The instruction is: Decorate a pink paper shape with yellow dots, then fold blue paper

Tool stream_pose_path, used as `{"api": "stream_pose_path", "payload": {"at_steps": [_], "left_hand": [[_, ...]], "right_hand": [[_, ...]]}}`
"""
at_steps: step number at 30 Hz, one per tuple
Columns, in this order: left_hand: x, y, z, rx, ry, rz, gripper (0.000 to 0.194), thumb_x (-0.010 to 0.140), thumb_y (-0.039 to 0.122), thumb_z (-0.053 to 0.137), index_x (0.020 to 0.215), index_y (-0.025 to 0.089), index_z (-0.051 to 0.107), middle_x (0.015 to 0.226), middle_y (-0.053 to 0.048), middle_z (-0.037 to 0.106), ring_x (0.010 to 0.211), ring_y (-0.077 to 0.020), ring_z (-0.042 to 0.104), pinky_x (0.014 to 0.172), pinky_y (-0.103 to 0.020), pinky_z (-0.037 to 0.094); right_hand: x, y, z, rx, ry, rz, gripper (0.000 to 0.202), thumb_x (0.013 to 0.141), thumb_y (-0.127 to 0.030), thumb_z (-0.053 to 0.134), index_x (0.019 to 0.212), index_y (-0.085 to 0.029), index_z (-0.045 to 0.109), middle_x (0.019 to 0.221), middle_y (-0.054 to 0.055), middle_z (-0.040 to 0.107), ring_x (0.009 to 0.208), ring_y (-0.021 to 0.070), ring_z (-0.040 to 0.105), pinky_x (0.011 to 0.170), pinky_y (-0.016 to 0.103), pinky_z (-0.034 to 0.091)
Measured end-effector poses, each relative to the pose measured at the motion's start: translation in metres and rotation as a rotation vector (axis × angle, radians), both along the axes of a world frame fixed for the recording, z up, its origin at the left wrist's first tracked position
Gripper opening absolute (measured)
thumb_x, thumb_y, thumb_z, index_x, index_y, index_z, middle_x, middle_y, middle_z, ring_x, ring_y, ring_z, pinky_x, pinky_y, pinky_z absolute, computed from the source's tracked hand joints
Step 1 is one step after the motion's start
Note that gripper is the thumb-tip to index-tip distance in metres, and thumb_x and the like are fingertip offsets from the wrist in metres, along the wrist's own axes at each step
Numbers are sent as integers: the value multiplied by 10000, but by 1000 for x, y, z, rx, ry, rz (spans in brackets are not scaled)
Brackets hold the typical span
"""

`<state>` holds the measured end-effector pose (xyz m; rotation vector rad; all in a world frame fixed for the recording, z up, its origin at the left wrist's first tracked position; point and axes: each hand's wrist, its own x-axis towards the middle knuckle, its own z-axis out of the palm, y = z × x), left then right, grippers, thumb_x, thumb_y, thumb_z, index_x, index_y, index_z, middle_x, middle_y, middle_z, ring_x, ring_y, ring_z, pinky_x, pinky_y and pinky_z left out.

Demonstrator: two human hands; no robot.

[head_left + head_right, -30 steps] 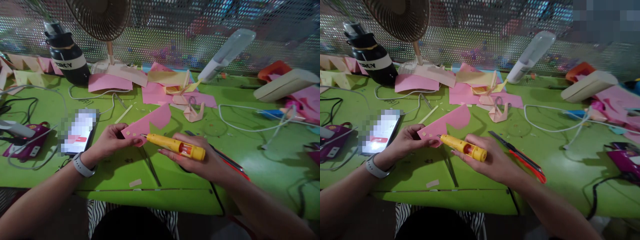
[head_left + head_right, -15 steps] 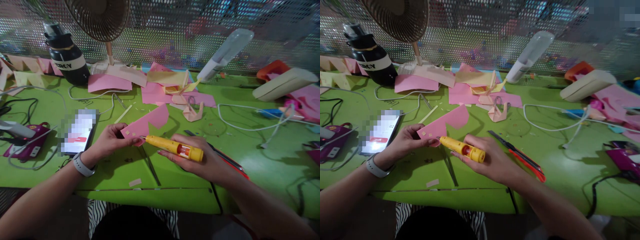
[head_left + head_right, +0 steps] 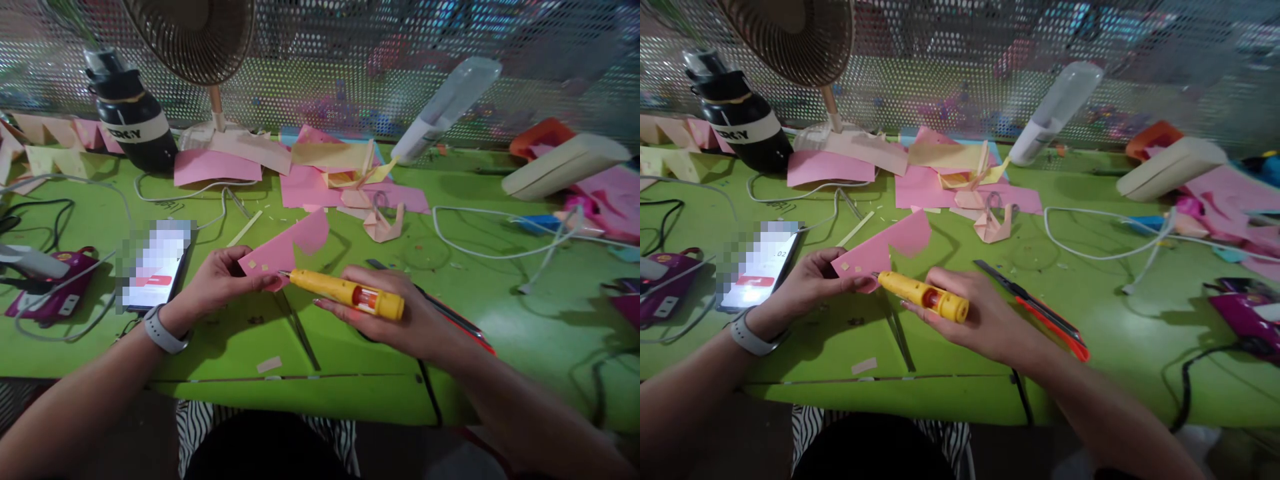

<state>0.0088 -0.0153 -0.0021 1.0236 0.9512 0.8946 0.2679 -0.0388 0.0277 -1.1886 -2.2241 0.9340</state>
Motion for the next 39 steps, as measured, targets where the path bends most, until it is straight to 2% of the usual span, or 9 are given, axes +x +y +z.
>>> {"api": "stream_pose_path", "payload": {"at_steps": [8, 12, 16, 19, 22, 24, 28, 35, 39], "left_hand": [[-7, 8, 5, 119, -43, 282, 182, 643, 186, 849, 758, 161, 711, 724, 8, 698, 609, -71, 612, 568, -160, 483], [-8, 12, 10, 155, -101, 400, 204, 615, 152, 845, 740, 165, 684, 716, 21, 662, 601, -67, 574, 544, -165, 451], [-10, 12, 8, 175, -112, 403, 179, 641, 130, 825, 745, 163, 683, 706, 22, 656, 602, -61, 569, 544, -160, 439], [-10, 12, 6, 181, -137, 376, 173, 657, 122, 820, 754, 163, 683, 719, 19, 662, 618, -60, 579, 552, -155, 442], [-8, 11, 8, 168, -135, 344, 183, 656, 134, 825, 761, 160, 678, 735, 17, 659, 631, -63, 577, 565, -159, 448], [-6, 10, 9, 153, -110, 326, 189, 647, 146, 829, 750, 156, 671, 720, 17, 646, 614, -64, 561, 568, -168, 448], [-4, 8, 11, 140, -89, 314, 214, 616, 154, 838, 708, 159, 645, 688, 20, 626, 585, -72, 536, 542, -186, 428], [-7, 9, 6, 139, -78, 285, 185, 656, 169, 823, 741, 157, 660, 716, 12, 645, 598, -70, 544, 547, -184, 419], [-8, 9, 2, 141, -77, 273, 182, 662, 189, 822, 750, 161, 664, 713, 18, 638, 597, -73, 541, 558, -191, 424]], "right_hand": [[25, 20, 0, 409, -191, -179, 250, 836, -455, 649, 856, -231, 538, 725, 12, 571, 623, 170, 529, 577, 301, 378], [37, 46, -16, 370, -551, -255, 258, 828, -452, 610, 878, -204, 558, 838, 81, 630, 724, 237, 580, 575, 321, 381], [40, 50, -23, 387, -723, -203, 291, 843, -423, 612, 967, -160, 592, 967, 124, 629, 838, 282, 606, 631, 363, 448], [26, 29, -18, 556, -687, -42, 261, 889, -274, 577, 1112, -139, 602, 1091, 157, 621, 942, 294, 601, 762, 420, 479], [1, 1, -15, 585, -556, 354, 339, 860, -44, 530, 1156, -193, 603, 1111, 113, 643, 954, 238, 599, 777, 370, 480], [-15, -12, -16, 541, -562, 557, 284, 864, -36, 552, 1090, -197, 611, 1133, 105, 643, 954, 226, 595, 764, 362, 472], [-31, -14, -13, 565, -613, 702, 73, 915, -122, 562, 911, -193, 577, 957, 59, 639, 808, 188, 564, 647, 325, 405], [-36, 8, -11, 855, -508, 1047, 221, 977, -144, 415, 867, -180, 604, 969, 64, 651, 762, 167, 543, 562, 322, 338], [-37, 16, -18, 918, -445, 1094, 219, 984, -157, 411, 905, -184, 614, 1053, 70, 660, 792, 160, 556, 552, 305, 342]]}}
